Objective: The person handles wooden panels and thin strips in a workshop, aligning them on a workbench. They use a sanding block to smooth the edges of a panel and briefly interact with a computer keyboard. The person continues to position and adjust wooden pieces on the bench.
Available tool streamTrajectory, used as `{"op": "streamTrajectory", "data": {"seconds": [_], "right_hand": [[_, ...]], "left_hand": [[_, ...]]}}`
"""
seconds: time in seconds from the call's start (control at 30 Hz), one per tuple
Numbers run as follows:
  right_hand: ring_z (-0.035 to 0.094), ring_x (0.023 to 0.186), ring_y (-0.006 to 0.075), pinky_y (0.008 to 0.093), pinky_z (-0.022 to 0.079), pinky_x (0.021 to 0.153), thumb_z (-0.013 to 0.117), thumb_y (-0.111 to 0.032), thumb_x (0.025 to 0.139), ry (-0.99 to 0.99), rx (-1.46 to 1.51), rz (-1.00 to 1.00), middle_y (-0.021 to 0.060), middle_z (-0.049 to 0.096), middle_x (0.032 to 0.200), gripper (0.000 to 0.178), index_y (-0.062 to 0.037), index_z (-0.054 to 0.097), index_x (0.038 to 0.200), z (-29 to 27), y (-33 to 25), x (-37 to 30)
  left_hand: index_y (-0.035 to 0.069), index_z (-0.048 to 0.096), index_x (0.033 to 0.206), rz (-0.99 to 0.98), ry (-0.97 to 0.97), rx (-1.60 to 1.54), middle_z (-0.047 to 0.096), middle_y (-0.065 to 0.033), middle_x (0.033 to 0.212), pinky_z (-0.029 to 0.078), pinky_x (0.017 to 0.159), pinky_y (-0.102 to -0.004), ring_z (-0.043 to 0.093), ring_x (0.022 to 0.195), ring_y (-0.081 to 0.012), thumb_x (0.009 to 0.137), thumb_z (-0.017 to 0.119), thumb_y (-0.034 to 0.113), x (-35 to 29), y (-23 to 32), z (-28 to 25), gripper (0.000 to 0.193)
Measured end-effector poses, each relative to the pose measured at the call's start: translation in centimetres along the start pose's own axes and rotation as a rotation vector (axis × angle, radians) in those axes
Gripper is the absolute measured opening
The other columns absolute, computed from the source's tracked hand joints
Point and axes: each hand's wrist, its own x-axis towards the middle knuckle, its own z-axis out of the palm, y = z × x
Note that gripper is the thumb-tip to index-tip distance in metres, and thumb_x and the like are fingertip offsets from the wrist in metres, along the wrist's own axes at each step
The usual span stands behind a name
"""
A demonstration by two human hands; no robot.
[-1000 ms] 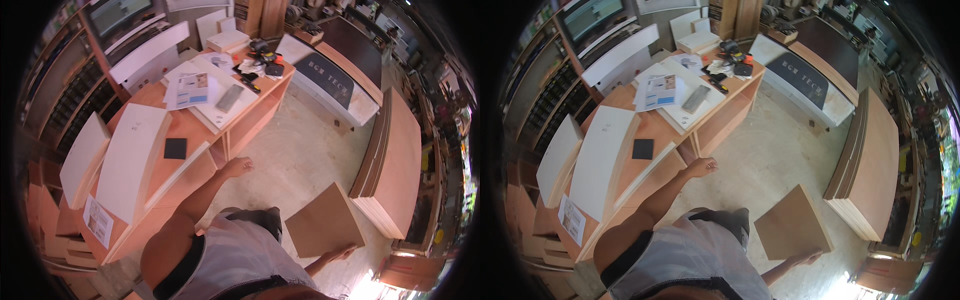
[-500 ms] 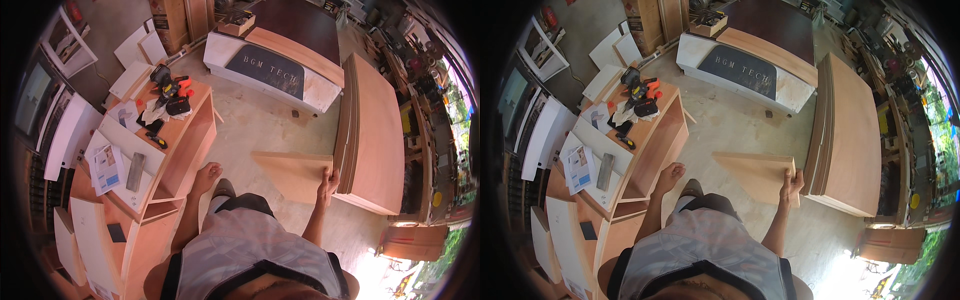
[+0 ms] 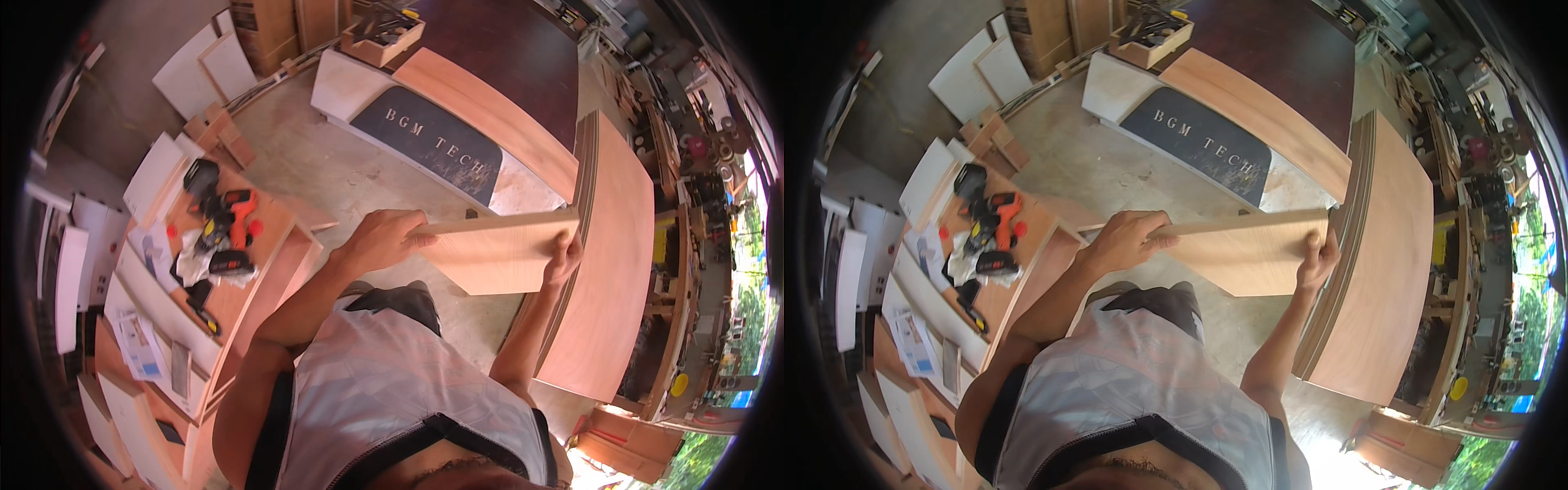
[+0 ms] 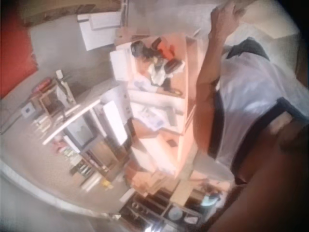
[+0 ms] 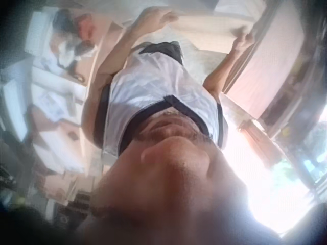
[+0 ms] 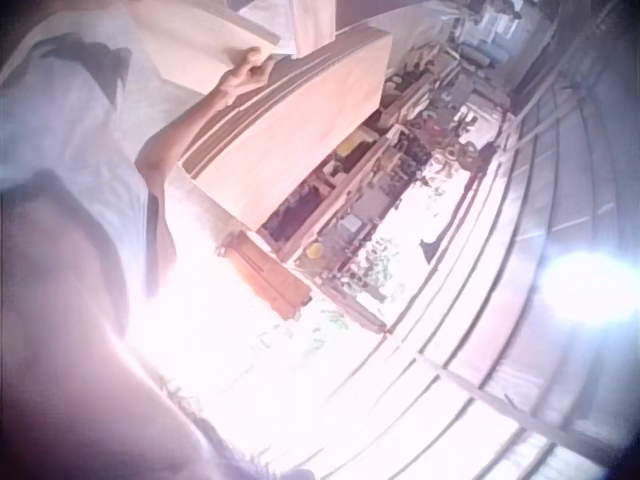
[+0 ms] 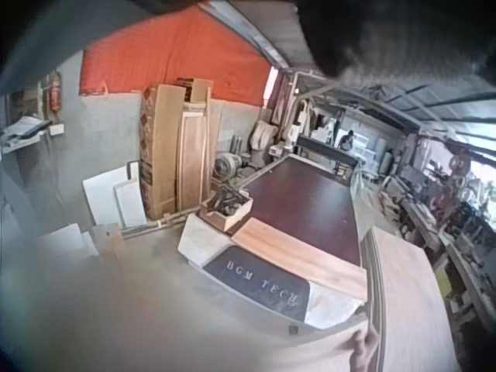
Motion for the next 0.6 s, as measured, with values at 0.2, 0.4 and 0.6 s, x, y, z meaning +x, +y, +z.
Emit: {"op": "streamTrajectory", "data": {"seconds": [0.2, 0.4, 0.6], "right_hand": [[0.04, 0.054, 0.0099, 0.0329, 0.031, 0.048, 0.072, -0.065, 0.084, -0.245, -0.283, 0.163, 0.0006, 0.042, 0.054, 0.067, -0.0005, 0.061, 0.069, 8.3, 6.7, 18.6], [0.07, 0.083, 0.0314, 0.0423, 0.053, 0.078, 0.066, -0.076, 0.081, -0.703, -0.54, 0.188, 0.0181, 0.071, 0.082, 0.079, 0.0003, 0.074, 0.099, 21.0, 14.3, 33.6], [0.07, 0.105, 0.0416, 0.0468, 0.053, 0.089, 0.06, -0.078, 0.084, -0.964, -0.515, 0.139, 0.0277, 0.072, 0.103, 0.086, 0.0026, 0.073, 0.111, 34.8, 26.2, 43.7]], "left_hand": [[0.002, 0.056, 0.094, -0.175, 0.203, -0.219, 0.064, -0.0233, 0.078, 0.047, 0.066, -0.0492, 0.063, 0.076, -0.0448, 0.103, 0.057, 0.038, 13.2, -7.0, 4.4, 0.037], [0.0, 0.053, 0.091, -0.444, 0.415, -0.303, 0.057, -0.0166, 0.071, 0.047, 0.06, -0.042, 0.062, 0.066, -0.0215, 0.108, 0.044, 0.047, 24.6, -16.5, 13.2, 0.051], [-0.001, 0.06, 0.105, -0.729, 0.538, -0.378, 0.065, -0.0172, 0.08, 0.056, 0.072, -0.0416, 0.07, 0.077, -0.027, 0.105, 0.04, 0.059, 36.1, -27.9, 19.2, 0.063]]}}
